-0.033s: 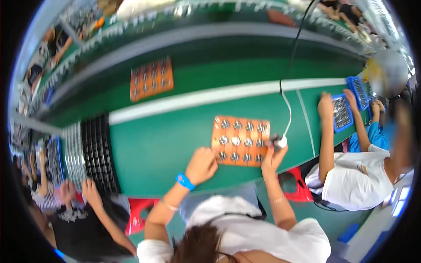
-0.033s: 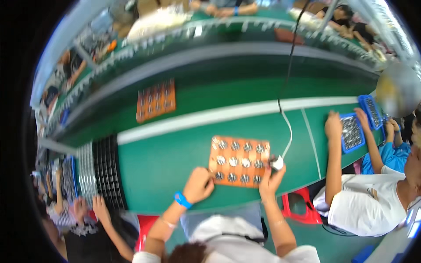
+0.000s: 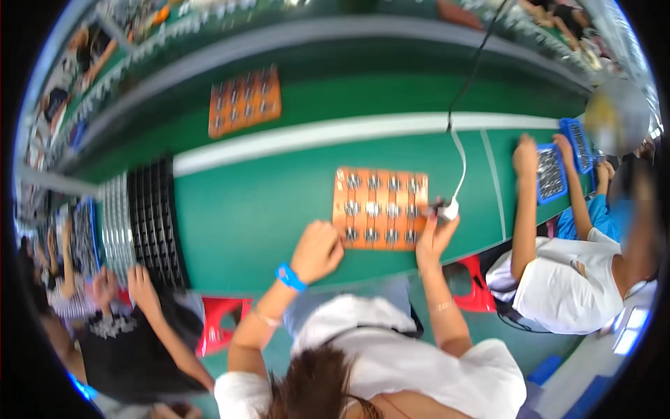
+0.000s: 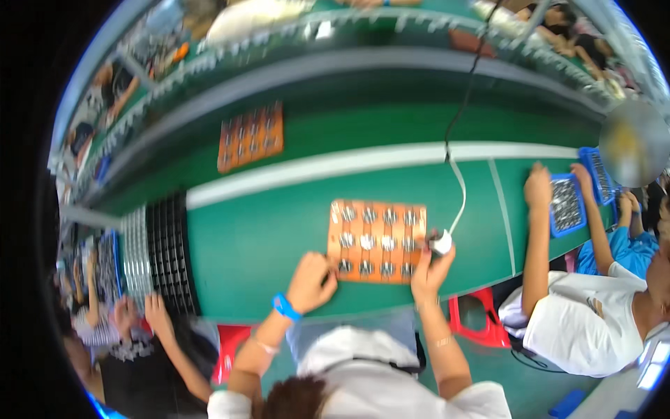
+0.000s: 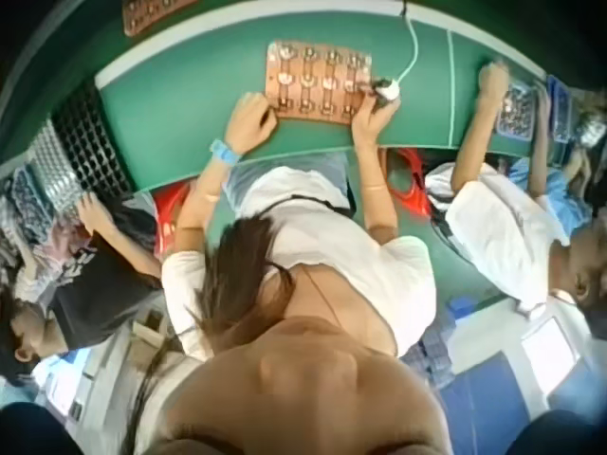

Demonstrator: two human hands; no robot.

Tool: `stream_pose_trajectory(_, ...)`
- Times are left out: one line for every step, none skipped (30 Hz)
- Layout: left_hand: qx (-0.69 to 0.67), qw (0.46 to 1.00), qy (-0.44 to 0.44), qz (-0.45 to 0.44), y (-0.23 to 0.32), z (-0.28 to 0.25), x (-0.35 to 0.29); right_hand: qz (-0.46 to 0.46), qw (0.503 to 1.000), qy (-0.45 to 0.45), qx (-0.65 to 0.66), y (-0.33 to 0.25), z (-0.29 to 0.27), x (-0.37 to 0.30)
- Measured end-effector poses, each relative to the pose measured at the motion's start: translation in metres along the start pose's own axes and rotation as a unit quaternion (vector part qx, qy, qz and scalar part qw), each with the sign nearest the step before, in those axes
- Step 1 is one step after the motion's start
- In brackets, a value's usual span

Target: Assembling small electronic components onto a circuit board on a factory production line.

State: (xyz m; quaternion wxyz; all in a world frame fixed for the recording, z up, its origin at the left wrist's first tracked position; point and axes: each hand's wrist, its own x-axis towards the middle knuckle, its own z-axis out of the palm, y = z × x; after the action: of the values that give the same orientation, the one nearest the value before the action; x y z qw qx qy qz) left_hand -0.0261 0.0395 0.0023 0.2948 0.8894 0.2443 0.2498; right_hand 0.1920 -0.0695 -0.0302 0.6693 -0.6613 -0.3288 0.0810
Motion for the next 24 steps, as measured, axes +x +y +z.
stream_pose_trajectory(0.011, 0.999, 0.03, -0.024, 0.0, -0.001, -0.017, 0.001, 0.999, -0.024, 0.027, 0.0, 0.008, 0.0)
stream_pose_trajectory(0.012, 0.998, 0.023, -0.056, 0.0, -0.007, -0.028, -0.002, 0.998, -0.036, 0.06, 0.001, 0.018, -0.001)
stream_pose_trajectory(0.006, 0.997, 0.05, -0.06, 0.001, -0.012, -0.03, -0.011, 0.998, -0.044, 0.048, 0.0, 0.026, -0.001)
stream_pose_trajectory(-0.005, 0.993, 0.091, -0.07, 0.017, -0.001, -0.026, -0.029, 0.997, -0.066, 0.031, -0.001, 0.013, 0.013)
stream_pose_trajectory(-0.001, 0.992, 0.088, -0.087, 0.018, -0.003, -0.032, -0.024, 0.996, -0.076, 0.047, -0.001, 0.019, 0.012)
stream_pose_trajectory(0.003, 0.99, 0.097, -0.1, 0.017, -0.004, -0.038, -0.013, 0.995, -0.085, 0.049, 0.002, 0.023, 0.01)
stream_pose_trajectory(0.005, 0.988, 0.106, -0.112, 0.019, -0.005, -0.044, -0.02, 0.995, -0.093, 0.043, 0.003, 0.024, 0.007)
stream_pose_trajectory(0.004, 0.987, 0.105, -0.123, 0.02, -0.007, -0.048, -0.029, 0.994, -0.099, 0.036, 0.004, 0.024, 0.005)
stream_pose_trajectory(0.011, 0.988, 0.102, -0.119, 0.018, -0.01, -0.049, -0.03, 0.994, -0.104, 0.035, 0.002, 0.025, 0.005)
stream_pose_trajectory(0.015, 0.989, 0.099, -0.112, 0.018, -0.012, -0.05, -0.027, 0.993, -0.108, 0.031, 0.0, 0.025, 0.003)
stream_pose_trajectory(0.012, 0.988, 0.098, -0.116, 0.018, -0.013, -0.049, -0.022, 0.993, -0.109, 0.029, -0.002, 0.025, 0.002)
stream_pose_trajectory(0.015, 0.988, 0.102, -0.114, 0.018, -0.014, -0.048, -0.019, 0.994, -0.109, 0.027, -0.003, 0.025, 0.001)
stream_pose_trajectory(0.017, 0.988, 0.106, -0.113, 0.019, -0.015, -0.047, -0.017, 0.994, -0.11, 0.023, -0.004, 0.023, -0.001)
stream_pose_trajectory(0.014, 0.988, 0.105, -0.114, 0.02, -0.016, -0.046, -0.011, 0.993, -0.114, 0.027, -0.004, 0.022, -0.002)
stream_pose_trajectory(0.024, 0.99, 0.089, -0.111, 0.021, -0.018, -0.044, -0.005, 0.993, -0.117, 0.032, -0.005, 0.02, -0.003)
stream_pose_trajectory(0.033, 0.991, 0.072, -0.108, 0.021, -0.018, -0.043, -0.004, 0.993, -0.118, 0.028, -0.007, 0.018, -0.004)
stream_pose_trajectory(0.03, 0.991, 0.072, -0.108, 0.021, -0.017, -0.043, 0.005, 0.99, -0.135, 0.038, -0.012, 0.015, -0.004)
stream_pose_trajectory(0.035, 0.993, 0.065, -0.093, 0.019, -0.017, -0.043, 0.013, 0.987, -0.153, 0.048, -0.016, 0.013, -0.006)
stream_pose_trajectory(0.04, 0.995, 0.058, -0.077, 0.018, -0.017, -0.043, 0.013, 0.987, -0.153, 0.045, -0.018, 0.01, -0.008)
stream_pose_trajectory(0.038, 0.995, 0.058, -0.077, 0.016, -0.018, -0.042, 0.024, 0.981, -0.185, 0.062, -0.021, 0.007, -0.01)
stream_pose_trajectory(0.026, 0.995, 0.058, -0.072, 0.015, -0.019, -0.041, 0.036, 0.973, -0.216, 0.079, -0.024, 0.004, -0.013)
stream_pose_trajectory(0.013, 0.996, 0.058, -0.066, 0.014, -0.02, -0.04, 0.028, 0.967, -0.241, 0.074, -0.028, 0.002, -0.014)
stream_pose_trajectory(0.012, 0.996, 0.058, -0.066, 0.015, -0.021, -0.039, 0.04, 0.959, -0.267, 0.083, -0.032, 0.001, -0.018)
stream_pose_trajectory(-0.011, 0.996, 0.054, -0.072, 0.016, -0.024, -0.037, 0.051, 0.95, -0.294, 0.092, -0.036, 0.001, -0.022)
